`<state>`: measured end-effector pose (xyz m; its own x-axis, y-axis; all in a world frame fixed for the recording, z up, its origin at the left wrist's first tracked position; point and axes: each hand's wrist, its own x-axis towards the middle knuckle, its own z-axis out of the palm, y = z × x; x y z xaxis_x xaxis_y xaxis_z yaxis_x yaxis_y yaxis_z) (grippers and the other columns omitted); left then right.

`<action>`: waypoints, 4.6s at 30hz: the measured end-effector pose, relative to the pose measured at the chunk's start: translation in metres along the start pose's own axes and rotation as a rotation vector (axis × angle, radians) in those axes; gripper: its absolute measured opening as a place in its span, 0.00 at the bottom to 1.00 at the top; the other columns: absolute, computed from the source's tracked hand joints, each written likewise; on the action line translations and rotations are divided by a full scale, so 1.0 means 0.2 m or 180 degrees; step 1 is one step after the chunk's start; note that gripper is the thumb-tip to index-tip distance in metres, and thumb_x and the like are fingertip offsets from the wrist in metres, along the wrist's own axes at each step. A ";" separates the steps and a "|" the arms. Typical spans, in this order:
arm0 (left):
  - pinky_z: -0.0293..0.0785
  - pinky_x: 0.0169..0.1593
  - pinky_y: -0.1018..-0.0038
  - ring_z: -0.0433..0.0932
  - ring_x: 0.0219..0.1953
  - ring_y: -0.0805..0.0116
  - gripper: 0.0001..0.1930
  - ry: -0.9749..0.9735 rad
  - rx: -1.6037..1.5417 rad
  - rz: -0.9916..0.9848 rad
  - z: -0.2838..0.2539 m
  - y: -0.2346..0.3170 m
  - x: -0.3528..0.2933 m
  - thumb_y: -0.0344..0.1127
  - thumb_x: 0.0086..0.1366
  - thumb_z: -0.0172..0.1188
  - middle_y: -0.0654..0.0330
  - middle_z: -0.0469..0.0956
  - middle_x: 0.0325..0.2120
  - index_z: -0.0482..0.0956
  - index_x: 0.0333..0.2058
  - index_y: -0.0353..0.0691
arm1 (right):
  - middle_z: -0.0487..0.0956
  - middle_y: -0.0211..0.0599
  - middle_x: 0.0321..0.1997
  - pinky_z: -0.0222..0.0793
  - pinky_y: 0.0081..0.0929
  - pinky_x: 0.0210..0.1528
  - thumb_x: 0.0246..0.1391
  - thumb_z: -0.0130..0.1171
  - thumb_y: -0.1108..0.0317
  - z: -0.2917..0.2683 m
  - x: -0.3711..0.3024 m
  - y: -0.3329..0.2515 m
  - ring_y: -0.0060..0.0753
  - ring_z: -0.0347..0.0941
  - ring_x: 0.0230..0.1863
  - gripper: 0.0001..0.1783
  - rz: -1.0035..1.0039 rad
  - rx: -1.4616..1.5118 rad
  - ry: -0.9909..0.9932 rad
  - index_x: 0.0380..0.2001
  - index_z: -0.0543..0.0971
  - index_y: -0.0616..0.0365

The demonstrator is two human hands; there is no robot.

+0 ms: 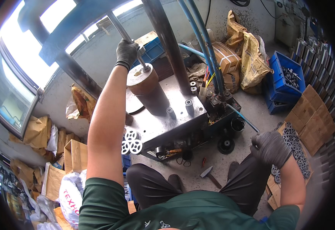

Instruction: Assembling metal components using a manual press machine in a workshop.

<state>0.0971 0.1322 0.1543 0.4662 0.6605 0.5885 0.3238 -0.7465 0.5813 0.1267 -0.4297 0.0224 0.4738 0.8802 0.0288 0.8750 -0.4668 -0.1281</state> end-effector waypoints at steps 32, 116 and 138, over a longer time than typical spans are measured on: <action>0.82 0.50 0.58 0.87 0.43 0.49 0.13 -0.0031 -0.0089 -0.0015 0.04 -0.04 0.02 0.36 0.62 0.64 0.45 0.86 0.36 0.82 0.43 0.35 | 0.84 0.49 0.41 0.80 0.42 0.47 0.60 0.61 0.70 -0.40 0.99 0.28 0.49 0.83 0.43 0.28 -0.0279 0.0286 0.3029 0.65 0.74 0.54; 0.85 0.47 0.59 0.89 0.39 0.52 0.11 0.0093 -0.0344 0.0037 0.04 -0.04 -0.05 0.35 0.61 0.65 0.47 0.87 0.33 0.82 0.40 0.36 | 0.86 0.49 0.35 0.80 0.44 0.47 0.53 0.60 0.67 -0.06 0.07 0.09 0.51 0.84 0.39 0.18 0.0093 0.0741 -0.0396 0.47 0.86 0.59; 0.83 0.51 0.58 0.88 0.43 0.47 0.14 0.0103 -0.0215 0.0042 0.05 -0.16 0.04 0.38 0.61 0.65 0.45 0.87 0.35 0.83 0.43 0.37 | 0.82 0.52 0.38 0.77 0.46 0.43 0.64 0.59 0.72 -0.33 0.82 0.28 0.57 0.80 0.40 0.07 -0.0825 -0.0170 0.3177 0.43 0.79 0.62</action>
<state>0.0989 0.1602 0.1353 0.4428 0.6538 0.6136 0.2610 -0.7487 0.6094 0.2595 -0.3175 0.0850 0.1154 0.4936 0.8620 0.9537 -0.2977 0.0427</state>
